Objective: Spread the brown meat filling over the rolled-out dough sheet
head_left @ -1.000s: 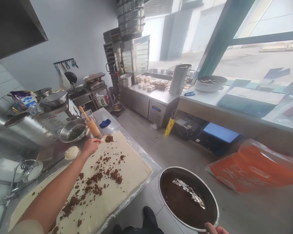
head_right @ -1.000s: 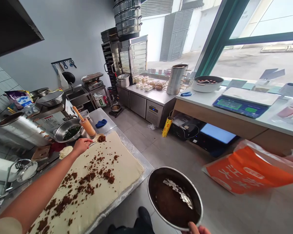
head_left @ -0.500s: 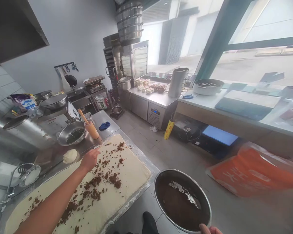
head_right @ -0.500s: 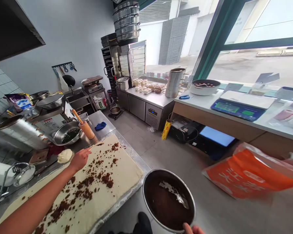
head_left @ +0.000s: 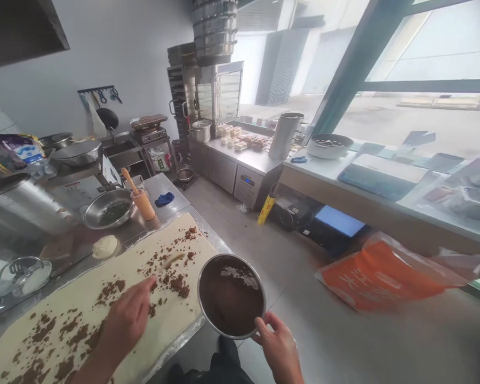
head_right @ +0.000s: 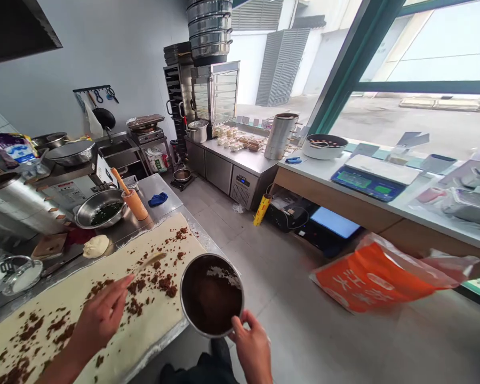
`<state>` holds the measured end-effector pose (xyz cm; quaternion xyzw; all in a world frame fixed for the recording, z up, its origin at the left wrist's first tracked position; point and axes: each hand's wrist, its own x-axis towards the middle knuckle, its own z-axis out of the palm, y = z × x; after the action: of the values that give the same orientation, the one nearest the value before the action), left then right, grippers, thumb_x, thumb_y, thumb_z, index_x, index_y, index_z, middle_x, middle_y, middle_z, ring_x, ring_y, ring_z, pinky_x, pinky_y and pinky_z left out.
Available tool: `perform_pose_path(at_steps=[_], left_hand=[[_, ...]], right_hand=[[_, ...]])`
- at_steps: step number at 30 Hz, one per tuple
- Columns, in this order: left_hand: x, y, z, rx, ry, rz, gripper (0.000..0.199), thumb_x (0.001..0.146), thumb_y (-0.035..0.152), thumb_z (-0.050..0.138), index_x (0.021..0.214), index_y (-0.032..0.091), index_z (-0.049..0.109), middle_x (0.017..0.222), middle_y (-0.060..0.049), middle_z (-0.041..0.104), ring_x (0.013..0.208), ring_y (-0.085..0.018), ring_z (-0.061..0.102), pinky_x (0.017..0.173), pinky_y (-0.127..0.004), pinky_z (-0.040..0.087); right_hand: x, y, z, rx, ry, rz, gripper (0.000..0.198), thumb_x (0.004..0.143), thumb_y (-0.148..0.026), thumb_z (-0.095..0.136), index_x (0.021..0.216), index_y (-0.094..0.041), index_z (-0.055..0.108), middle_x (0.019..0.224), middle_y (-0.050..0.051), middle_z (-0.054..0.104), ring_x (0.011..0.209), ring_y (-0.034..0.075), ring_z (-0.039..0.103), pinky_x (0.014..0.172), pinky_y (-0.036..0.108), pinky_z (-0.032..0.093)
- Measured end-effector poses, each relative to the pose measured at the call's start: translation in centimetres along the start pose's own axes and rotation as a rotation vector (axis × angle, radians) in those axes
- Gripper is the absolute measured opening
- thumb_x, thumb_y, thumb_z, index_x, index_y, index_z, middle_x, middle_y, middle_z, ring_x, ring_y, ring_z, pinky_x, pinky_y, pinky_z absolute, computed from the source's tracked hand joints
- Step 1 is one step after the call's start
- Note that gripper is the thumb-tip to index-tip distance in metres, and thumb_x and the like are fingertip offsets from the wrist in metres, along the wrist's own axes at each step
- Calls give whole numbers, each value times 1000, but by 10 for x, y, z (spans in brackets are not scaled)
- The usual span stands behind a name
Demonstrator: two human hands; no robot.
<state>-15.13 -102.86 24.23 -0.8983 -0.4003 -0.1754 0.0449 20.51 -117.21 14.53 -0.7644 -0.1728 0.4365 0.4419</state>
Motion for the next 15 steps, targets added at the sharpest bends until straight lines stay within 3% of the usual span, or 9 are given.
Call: perform_pose_path(at_steps=[4, 9, 15], left_hand=[[5, 57, 20, 23, -116, 85, 55, 95, 0, 40, 146, 10, 57, 140, -13, 70, 130, -23, 67, 109, -38, 60], [2, 62, 50, 234, -264, -12, 72, 87, -11, 36, 154, 9, 51, 154, -15, 60, 127, -28, 67, 107, -43, 61], [-23, 65, 21, 184, -644, -293, 71, 86, -12, 34, 152, 7, 54, 147, -19, 64, 128, -29, 67, 107, -41, 59]], right_hand=[[-15, -11, 42, -22, -151, -25, 27, 78, -52, 53, 72, -26, 46, 61, -3, 65, 63, 19, 61, 69, 31, 48], [-42, -30, 75, 19, -301, -24, 31, 78, -53, 53, 74, -26, 39, 59, -5, 59, 61, 16, 54, 66, 29, 42], [-56, -26, 90, -10, -349, 17, 31, 76, -52, 52, 76, -25, 36, 56, -5, 56, 59, 15, 48, 61, 29, 33]])
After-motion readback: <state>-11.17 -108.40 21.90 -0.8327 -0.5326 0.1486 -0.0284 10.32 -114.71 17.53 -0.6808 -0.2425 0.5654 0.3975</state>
